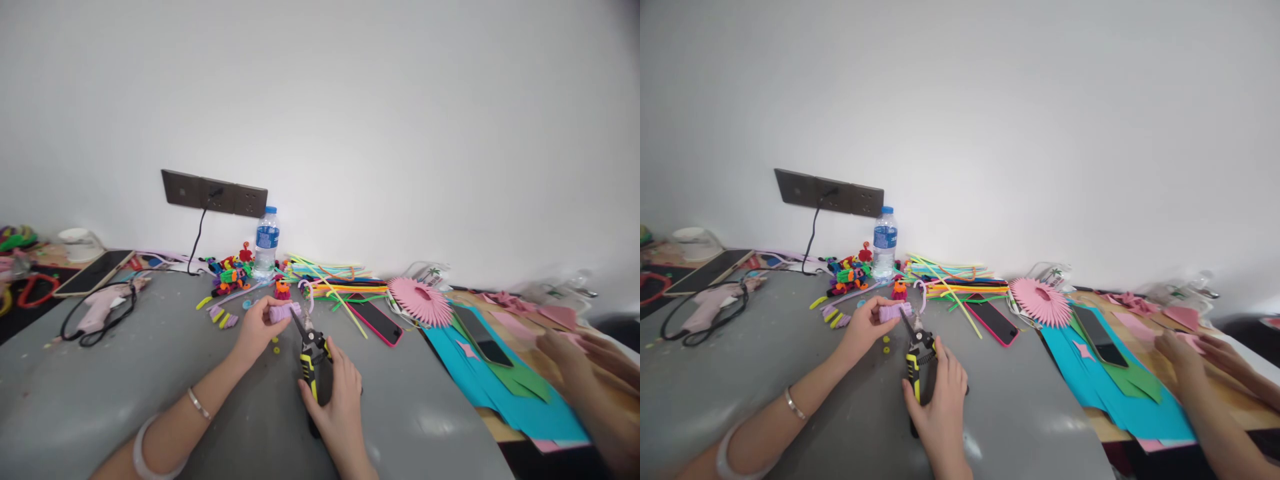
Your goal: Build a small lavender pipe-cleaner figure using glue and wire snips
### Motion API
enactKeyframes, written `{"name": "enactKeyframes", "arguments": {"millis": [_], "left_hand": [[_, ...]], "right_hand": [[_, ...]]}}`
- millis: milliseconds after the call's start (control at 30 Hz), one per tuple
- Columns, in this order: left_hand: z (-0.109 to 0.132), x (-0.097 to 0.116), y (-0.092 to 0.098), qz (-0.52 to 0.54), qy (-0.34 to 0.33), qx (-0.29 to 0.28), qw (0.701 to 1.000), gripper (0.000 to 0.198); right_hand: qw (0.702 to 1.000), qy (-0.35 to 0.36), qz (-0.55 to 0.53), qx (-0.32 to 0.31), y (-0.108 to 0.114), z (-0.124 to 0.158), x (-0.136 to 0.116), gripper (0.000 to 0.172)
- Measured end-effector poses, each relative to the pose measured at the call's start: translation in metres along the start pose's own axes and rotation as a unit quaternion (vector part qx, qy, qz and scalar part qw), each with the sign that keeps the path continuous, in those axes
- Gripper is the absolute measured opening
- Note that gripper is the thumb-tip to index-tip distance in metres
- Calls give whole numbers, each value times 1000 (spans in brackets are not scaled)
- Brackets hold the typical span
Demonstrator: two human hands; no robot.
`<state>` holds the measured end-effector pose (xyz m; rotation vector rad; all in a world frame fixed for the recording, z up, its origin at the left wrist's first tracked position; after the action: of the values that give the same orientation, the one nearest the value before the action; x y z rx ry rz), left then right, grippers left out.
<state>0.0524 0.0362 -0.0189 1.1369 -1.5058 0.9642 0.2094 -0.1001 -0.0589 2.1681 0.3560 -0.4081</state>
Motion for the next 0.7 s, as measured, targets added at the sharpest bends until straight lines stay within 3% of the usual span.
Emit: {"name": "enactKeyframes", "arguments": {"millis": [700], "left_hand": [[1, 2, 2, -28, -8, 1, 1000, 29]], "right_hand": [[1000, 4, 1, 8, -1, 1, 2, 73]]}}
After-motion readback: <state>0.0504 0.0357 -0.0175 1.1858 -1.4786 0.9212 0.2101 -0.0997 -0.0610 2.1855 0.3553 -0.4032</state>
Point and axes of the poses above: each hand's wrist, its own z-axis away from the middle knuckle, its own y-axis out of the back of the hand, x = y × z, the point moved 1 cm from there along -z, towards the middle knuckle, and after that the axes turned 1 degree about -z, right-handed, at the moved point
